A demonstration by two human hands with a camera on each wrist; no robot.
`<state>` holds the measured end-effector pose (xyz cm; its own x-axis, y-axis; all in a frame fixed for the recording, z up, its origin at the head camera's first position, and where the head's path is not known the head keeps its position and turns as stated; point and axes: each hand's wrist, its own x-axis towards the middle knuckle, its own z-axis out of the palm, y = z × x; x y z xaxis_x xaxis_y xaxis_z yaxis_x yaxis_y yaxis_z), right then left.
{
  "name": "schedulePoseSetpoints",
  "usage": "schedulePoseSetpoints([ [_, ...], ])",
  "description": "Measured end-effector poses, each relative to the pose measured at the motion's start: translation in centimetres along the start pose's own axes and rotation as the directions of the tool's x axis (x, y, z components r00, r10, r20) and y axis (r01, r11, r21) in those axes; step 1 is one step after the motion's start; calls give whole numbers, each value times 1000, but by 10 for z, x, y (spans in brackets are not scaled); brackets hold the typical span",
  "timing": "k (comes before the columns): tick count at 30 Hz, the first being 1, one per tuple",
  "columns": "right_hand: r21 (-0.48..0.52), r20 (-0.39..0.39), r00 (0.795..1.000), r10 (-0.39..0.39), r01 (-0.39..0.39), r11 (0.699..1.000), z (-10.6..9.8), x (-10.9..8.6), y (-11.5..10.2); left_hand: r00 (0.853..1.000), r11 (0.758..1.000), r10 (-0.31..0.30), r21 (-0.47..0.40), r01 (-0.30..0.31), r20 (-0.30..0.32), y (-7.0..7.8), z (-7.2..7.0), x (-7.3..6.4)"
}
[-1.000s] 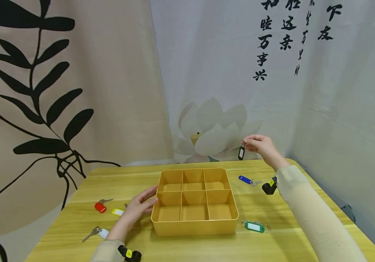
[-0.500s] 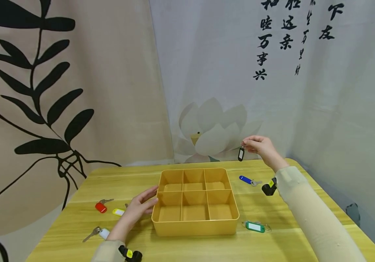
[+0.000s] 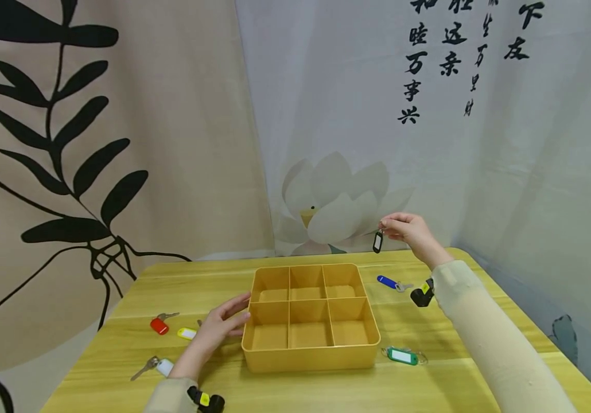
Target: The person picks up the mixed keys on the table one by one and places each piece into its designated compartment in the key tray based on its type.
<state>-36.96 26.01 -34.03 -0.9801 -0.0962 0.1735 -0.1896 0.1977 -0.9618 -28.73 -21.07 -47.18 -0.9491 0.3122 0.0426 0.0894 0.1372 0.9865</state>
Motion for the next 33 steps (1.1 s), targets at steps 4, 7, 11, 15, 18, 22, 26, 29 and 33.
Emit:
schedulePoseSetpoints([
  [4, 12, 1, 1000, 1, -1, 1000, 1, 0, 0, 1000, 1000, -6, 7, 6, -7, 0, 1, 0],
  [7, 23, 7, 1000, -3, 2, 1000, 1, 1, 0, 1000, 1000, 0, 4, 0, -10, 1, 1, 0],
  [11, 30, 12, 1000, -13, 13, 999, 1, 1, 0, 1000, 1000, 6, -4, -6, -8, 1, 1, 1],
  [15, 33, 9, 1000, -13, 13, 999, 1, 1, 0, 1000, 1000, 2, -8, -3, -8, 1, 1, 1],
  [18, 30, 3, 1000, -10, 10, 999, 2, 2, 0, 1000, 1000, 11, 3, -11, -2, 1, 1, 1],
  [22, 26, 0, 1000, -10, 10, 1000, 4, 2, -2, 1000, 1000, 8, 3, -8, 1, 1, 1, 1],
  [26, 24, 0, 1000, -13, 13, 1000, 6, 2, -3, 1000, 1000, 2, 7, -2, 0, 1, 1, 1],
  [29, 25, 1, 1000, -15, 15, 1000, 7, 2, -3, 1000, 1000, 5, 14, -5, -1, 1, 1, 0],
  [33, 24, 12, 1000, -10, 10, 1000, 9, 1, -5, 1000, 1000, 6, 17, -6, 3, 1, 2, -1],
])
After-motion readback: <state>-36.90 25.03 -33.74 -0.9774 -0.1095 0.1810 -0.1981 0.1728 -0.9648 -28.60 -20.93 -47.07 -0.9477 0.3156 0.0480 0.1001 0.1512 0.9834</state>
